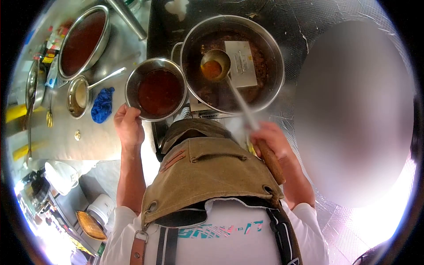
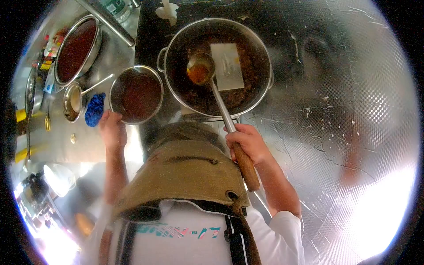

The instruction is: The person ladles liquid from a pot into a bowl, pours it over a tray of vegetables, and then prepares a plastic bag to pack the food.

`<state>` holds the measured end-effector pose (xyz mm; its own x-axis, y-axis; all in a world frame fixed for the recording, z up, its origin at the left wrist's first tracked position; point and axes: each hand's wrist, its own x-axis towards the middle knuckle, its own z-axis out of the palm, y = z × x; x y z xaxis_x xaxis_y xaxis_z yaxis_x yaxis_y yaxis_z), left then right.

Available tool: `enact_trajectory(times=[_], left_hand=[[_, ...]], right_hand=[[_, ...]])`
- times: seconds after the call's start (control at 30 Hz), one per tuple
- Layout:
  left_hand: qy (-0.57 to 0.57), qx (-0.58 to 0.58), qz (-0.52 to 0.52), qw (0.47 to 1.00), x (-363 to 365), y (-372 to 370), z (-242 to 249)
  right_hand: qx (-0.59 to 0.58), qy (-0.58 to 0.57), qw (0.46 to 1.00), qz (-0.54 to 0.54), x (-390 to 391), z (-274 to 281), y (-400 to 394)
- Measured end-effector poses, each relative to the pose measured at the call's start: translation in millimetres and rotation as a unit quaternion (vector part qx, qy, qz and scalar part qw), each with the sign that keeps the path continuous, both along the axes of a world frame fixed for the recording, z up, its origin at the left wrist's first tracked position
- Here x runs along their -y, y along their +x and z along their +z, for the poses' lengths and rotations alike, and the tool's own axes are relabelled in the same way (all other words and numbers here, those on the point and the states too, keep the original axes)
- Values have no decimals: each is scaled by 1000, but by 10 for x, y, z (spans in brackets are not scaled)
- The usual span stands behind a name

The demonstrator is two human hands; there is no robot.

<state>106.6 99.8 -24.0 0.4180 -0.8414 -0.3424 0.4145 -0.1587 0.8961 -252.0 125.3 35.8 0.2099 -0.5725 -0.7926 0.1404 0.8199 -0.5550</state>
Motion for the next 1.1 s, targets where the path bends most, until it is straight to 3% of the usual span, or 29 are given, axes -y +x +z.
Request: enact_trajectory(times=[0.23, 0.43, 0.63, 0.9, 1.1], left_hand=[[-1, 11, 2, 1000, 1, -66, 46], [19, 25, -46, 998, -55, 60, -107], [33, 55, -18, 998, 64, -102, -84], [69, 87, -64, 992, 270, -313, -62], [85, 96, -107, 986, 574, -671, 34]], right_hand=[[-11, -51, 999, 7, -38, -22, -2], [110, 1, 992, -54, -123, 84, -180], [117, 2, 989, -92, -267, 547, -262], [324, -23, 929, -178, -486, 924, -496], [272, -23, 940, -203, -566, 1338, -510]])
